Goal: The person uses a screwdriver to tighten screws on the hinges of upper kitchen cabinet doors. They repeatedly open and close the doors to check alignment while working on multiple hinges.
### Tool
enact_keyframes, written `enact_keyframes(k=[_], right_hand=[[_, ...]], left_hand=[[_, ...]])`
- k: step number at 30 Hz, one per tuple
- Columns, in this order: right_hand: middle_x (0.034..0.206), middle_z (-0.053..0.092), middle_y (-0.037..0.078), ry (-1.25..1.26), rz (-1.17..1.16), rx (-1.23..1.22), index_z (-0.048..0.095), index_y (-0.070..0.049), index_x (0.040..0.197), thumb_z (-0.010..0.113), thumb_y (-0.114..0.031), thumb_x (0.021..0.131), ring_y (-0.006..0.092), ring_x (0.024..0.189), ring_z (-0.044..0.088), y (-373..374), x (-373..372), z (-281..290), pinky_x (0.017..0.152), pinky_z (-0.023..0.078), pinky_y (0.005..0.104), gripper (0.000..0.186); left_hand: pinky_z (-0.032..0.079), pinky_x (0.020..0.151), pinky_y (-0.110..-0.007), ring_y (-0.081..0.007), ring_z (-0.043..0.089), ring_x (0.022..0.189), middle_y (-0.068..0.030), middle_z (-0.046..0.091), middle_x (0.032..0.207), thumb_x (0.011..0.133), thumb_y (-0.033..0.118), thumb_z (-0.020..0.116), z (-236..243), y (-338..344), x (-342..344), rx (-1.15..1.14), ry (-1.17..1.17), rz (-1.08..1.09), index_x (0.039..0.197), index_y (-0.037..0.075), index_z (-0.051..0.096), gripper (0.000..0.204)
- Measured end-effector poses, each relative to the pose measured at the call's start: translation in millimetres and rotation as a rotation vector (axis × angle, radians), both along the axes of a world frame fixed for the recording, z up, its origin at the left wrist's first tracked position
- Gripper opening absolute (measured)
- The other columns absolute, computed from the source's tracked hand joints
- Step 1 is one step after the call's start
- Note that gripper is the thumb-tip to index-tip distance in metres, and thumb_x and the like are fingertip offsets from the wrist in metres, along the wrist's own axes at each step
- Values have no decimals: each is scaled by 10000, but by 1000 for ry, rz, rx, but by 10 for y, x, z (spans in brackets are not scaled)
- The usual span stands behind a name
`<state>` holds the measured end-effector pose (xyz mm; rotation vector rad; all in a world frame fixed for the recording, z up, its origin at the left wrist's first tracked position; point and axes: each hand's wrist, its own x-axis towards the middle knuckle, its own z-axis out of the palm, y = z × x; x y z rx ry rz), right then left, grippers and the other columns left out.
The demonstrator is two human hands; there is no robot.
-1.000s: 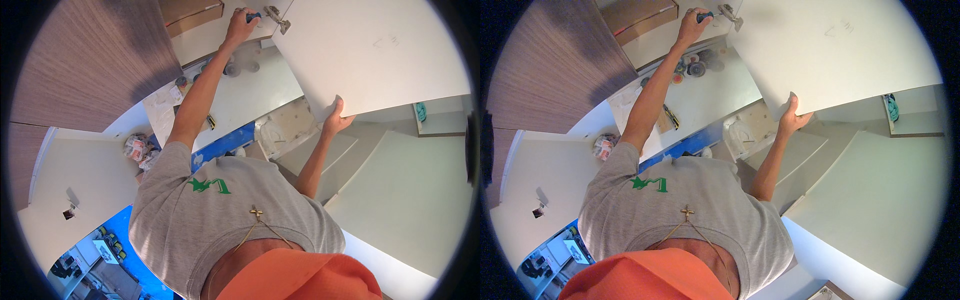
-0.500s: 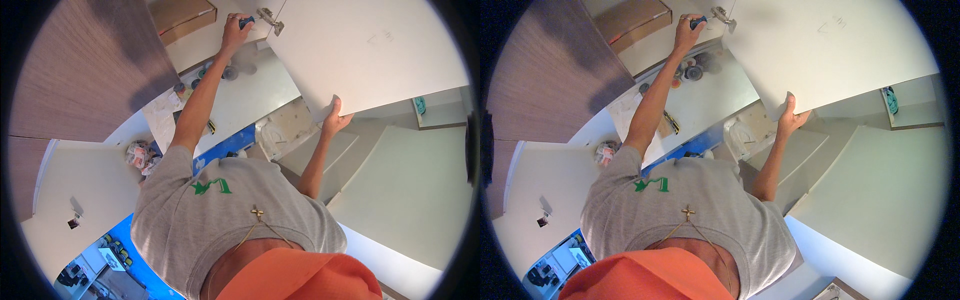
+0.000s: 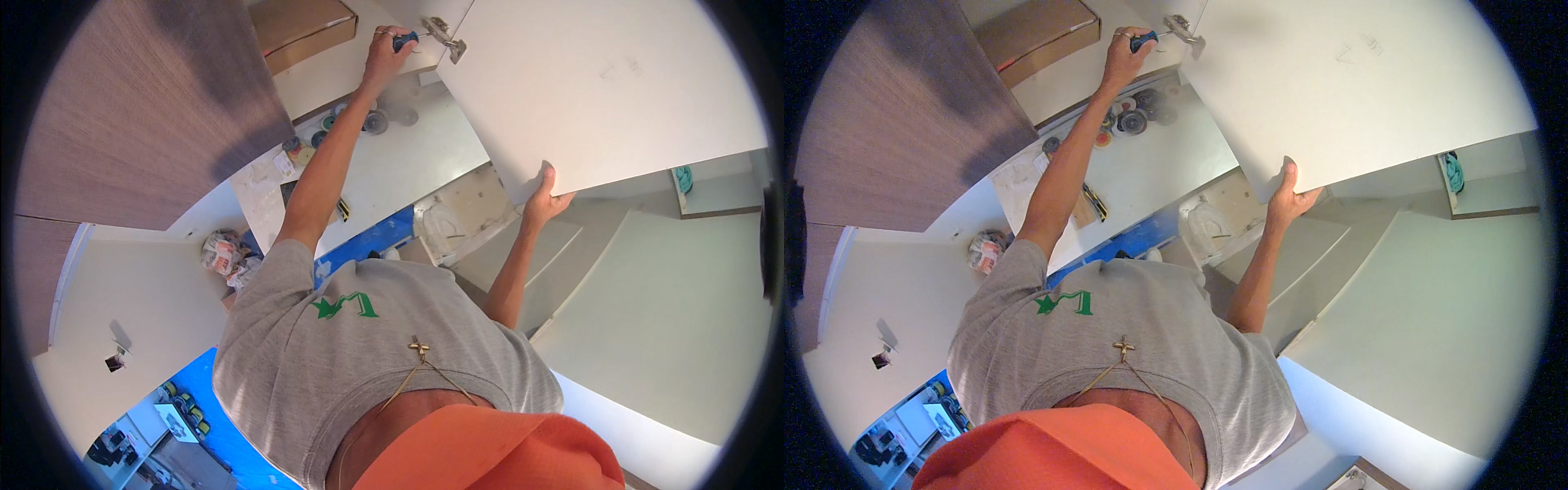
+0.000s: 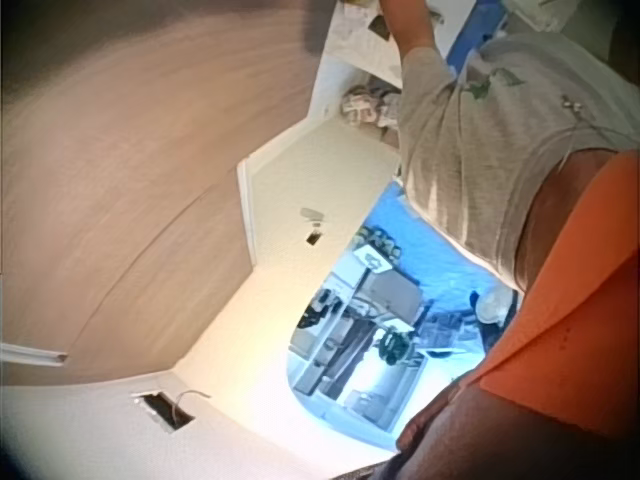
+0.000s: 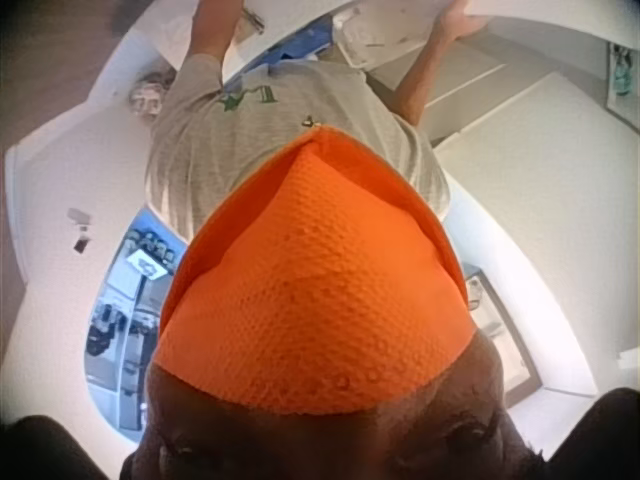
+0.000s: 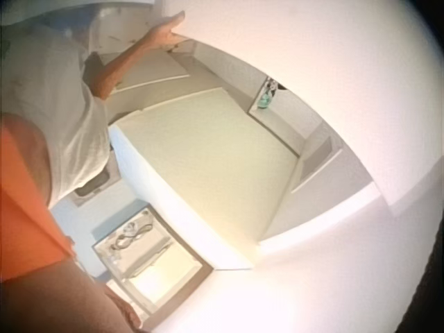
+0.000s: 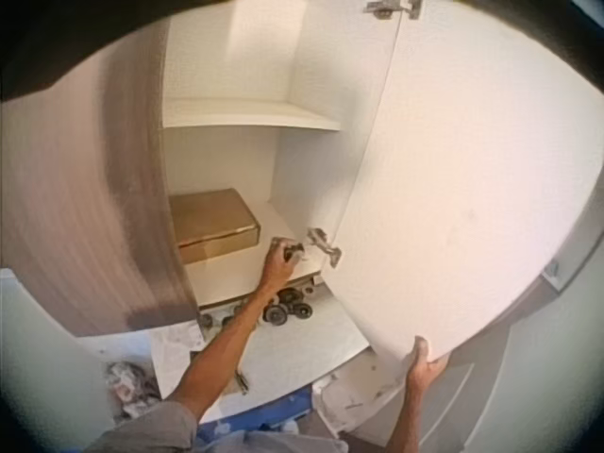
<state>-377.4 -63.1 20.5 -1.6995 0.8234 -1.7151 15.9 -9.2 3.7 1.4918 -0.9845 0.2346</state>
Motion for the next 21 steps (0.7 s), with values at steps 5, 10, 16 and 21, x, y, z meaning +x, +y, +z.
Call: enact_keyframes(k=[5, 10, 16, 21], right_hand=[[1198, 598, 157, -50, 5, 9, 544, 53, 1284, 722, -168, 923, 248, 1091, 595, 12, 36, -11, 974, 467, 385, 459], [1186, 600, 153, -90, 26, 7, 540, 57, 1286, 723, -164, 921, 245, 1086, 595, 23, 52, 8, 971, 468, 383, 464], [1197, 594, 156, -23, -29, -17, 536, 63, 1287, 729, -182, 922, 248, 1085, 593, 15, 32, -1, 963, 474, 392, 481], [1199, 593, 163, 9, -57, -78, 525, 68, 1298, 725, -193, 927, 252, 1076, 596, -10, 27, -20, 952, 480, 394, 495]], left_hand=[[504, 911, -403, -318, 613, 1048, -162, 593, 1134, 893, 227, 730, -46, -60, 7, -21, -55, 18, 1120, 48, 664, 296], [510, 910, -399, -312, 605, 1103, -165, 575, 1150, 894, 240, 735, 1, -4, 27, 1, -93, -48, 1174, 81, 638, 337], [534, 876, -420, -343, 663, 1012, -168, 650, 1088, 892, 289, 724, 74, 44, 26, 139, 0, -17, 1127, 42, 627, 355], [560, 726, -372, -253, 723, 733, -117, 716, 752, 892, 473, 700, 176, -24, 120, 264, 262, -81, 1006, 44, 679, 444]])
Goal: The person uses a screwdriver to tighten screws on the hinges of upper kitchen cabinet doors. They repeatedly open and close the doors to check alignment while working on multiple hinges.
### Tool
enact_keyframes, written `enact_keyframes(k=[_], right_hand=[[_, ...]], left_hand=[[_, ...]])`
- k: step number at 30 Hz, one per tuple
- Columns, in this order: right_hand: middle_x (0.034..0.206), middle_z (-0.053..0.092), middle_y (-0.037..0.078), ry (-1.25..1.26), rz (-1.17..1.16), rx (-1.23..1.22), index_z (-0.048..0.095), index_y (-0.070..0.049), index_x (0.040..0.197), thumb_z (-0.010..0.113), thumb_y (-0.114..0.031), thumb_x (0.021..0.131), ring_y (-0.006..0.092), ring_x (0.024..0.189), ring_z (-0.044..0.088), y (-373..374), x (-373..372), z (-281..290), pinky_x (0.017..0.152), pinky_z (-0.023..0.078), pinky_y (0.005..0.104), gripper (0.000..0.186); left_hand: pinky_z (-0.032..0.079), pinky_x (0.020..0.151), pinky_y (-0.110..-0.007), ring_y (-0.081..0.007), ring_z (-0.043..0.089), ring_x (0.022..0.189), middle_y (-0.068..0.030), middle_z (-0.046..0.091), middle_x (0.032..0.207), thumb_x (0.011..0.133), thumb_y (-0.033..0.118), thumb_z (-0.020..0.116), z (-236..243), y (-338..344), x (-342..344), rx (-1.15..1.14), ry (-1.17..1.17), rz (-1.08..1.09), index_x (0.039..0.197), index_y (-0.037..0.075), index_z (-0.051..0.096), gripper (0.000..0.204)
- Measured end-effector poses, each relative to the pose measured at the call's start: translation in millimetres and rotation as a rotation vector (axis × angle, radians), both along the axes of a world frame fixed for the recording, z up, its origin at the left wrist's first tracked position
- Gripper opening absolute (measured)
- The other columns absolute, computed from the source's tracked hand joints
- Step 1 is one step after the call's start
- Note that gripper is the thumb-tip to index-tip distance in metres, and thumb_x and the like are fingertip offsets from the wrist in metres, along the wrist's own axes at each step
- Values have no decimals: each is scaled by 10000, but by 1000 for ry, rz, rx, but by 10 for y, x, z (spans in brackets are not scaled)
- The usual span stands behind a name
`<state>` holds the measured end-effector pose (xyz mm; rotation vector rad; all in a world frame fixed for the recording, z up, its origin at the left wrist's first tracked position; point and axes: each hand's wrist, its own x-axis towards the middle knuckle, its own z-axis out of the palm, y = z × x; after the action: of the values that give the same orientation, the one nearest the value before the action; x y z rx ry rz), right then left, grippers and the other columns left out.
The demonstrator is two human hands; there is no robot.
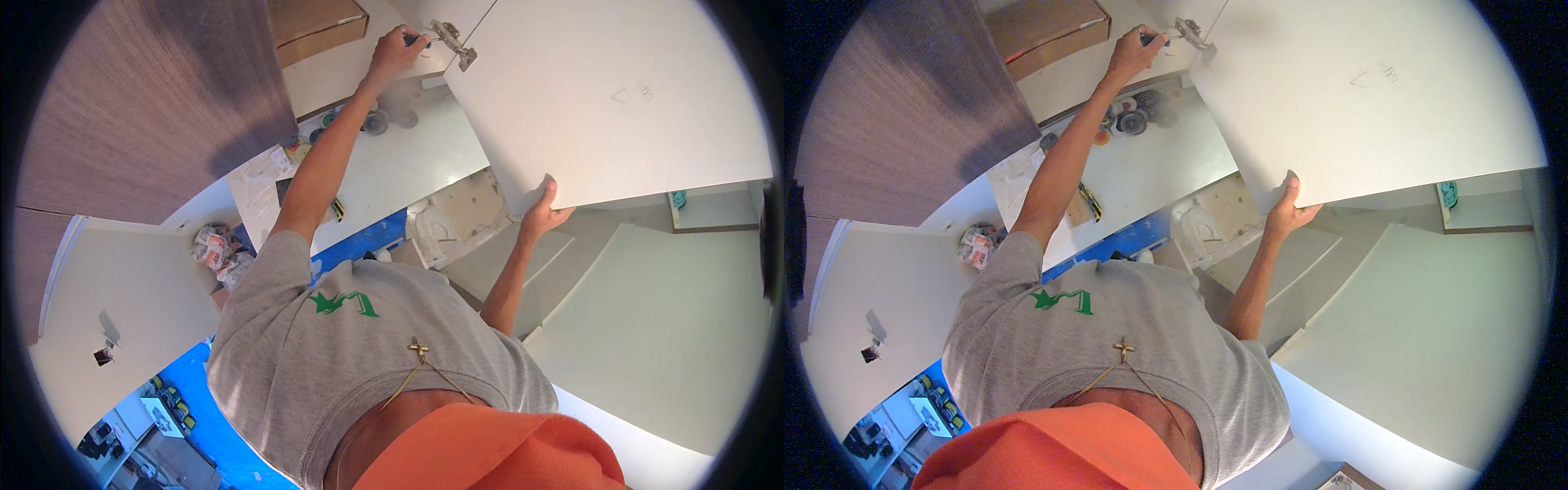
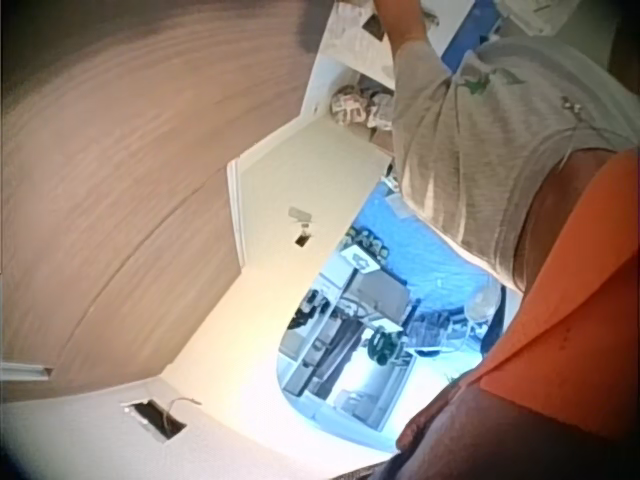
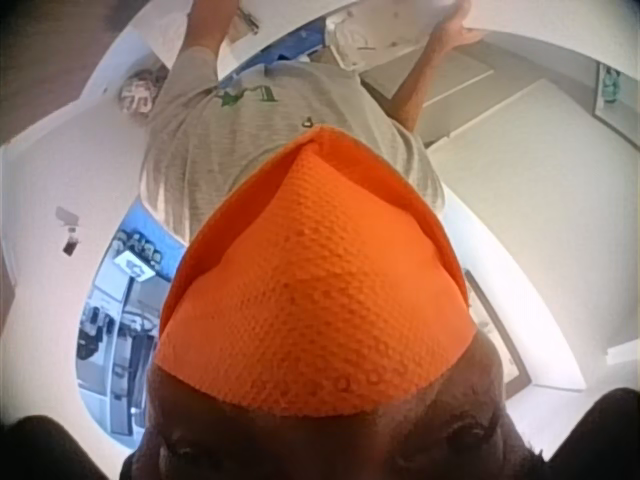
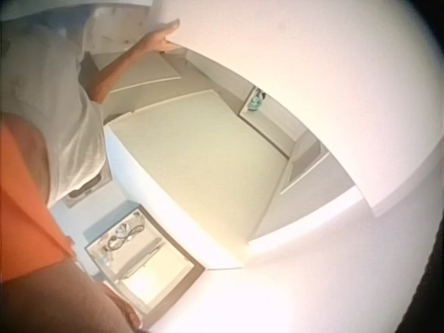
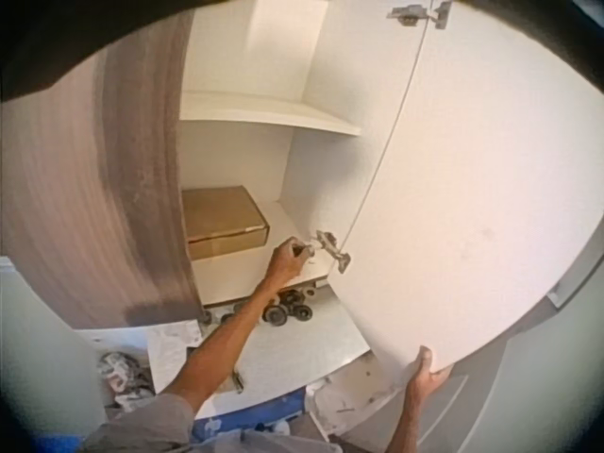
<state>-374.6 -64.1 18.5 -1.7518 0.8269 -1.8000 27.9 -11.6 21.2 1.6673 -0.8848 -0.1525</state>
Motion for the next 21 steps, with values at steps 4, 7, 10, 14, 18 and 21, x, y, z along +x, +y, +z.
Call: enact_keyframes(k=[4, 7, 10, 14, 18, 21], right_hand=[[1197, 593, 174, -39, 45, 52, 510, 70, 1310, 723, -196, 928, 255, 1083, 594, 9, 8, 0, 954, 480, 394, 512], [1205, 592, 182, -49, 33, 47, 505, 72, 1313, 721, -193, 929, 260, 1088, 594, 22, 22, 12, 958, 480, 396, 515], [1219, 590, 185, -44, 32, 43, 505, 75, 1312, 718, -191, 929, 263, 1093, 594, 33, 31, 25, 961, 480, 397, 512], [1212, 594, 178, -35, 15, 41, 507, 76, 1310, 713, -183, 933, 259, 1092, 597, 48, 34, 31, 960, 482, 391, 502], [1202, 596, 173, -14, -33, 37, 510, 77, 1307, 712, -179, 936, 256, 1083, 601, 62, 34, 28, 956, 485, 385, 494], [1204, 595, 175, -40, 20, 11, 511, 78, 1303, 716, -181, 936, 257, 1077, 603, 59, 41, 32, 954, 485, 383, 494]], left_hand=[[560, 675, -351, -195, 710, 631, -82, 696, 658, 889, 486, 703, 24, -20, 102, 49, -22, -44, 1030, 48, 671, 461], [561, 707, -374, -219, 720, 683, -97, 703, 694, 889, 476, 706, -21, -26, 131, 73, -48, -58, 1082, 49, 646, 473], [558, 738, -397, -244, 724, 739, -112, 711, 735, 883, 476, 713, -64, -30, 115, -94, -361, 52, 1107, 49, 622, 491], [558, 768, -408, -263, 724, 775, -111, 716, 762, 853, 501, 735, 7, -46, 110, -164, -476, 48, 1042, 45, 633, 504], [558, 740, -370, -214, 721, 750, -90, 704, 735, 833, 552, 743, 133, -72, 153, 76, -27, -23, 993, 46, 646, 539], [552, 722, -343, -179, 715, 735, -84, 699, 739, 833, 575, 738, 119, -95, 194, 100, 97, -54, 1017, 45, 644, 569]])
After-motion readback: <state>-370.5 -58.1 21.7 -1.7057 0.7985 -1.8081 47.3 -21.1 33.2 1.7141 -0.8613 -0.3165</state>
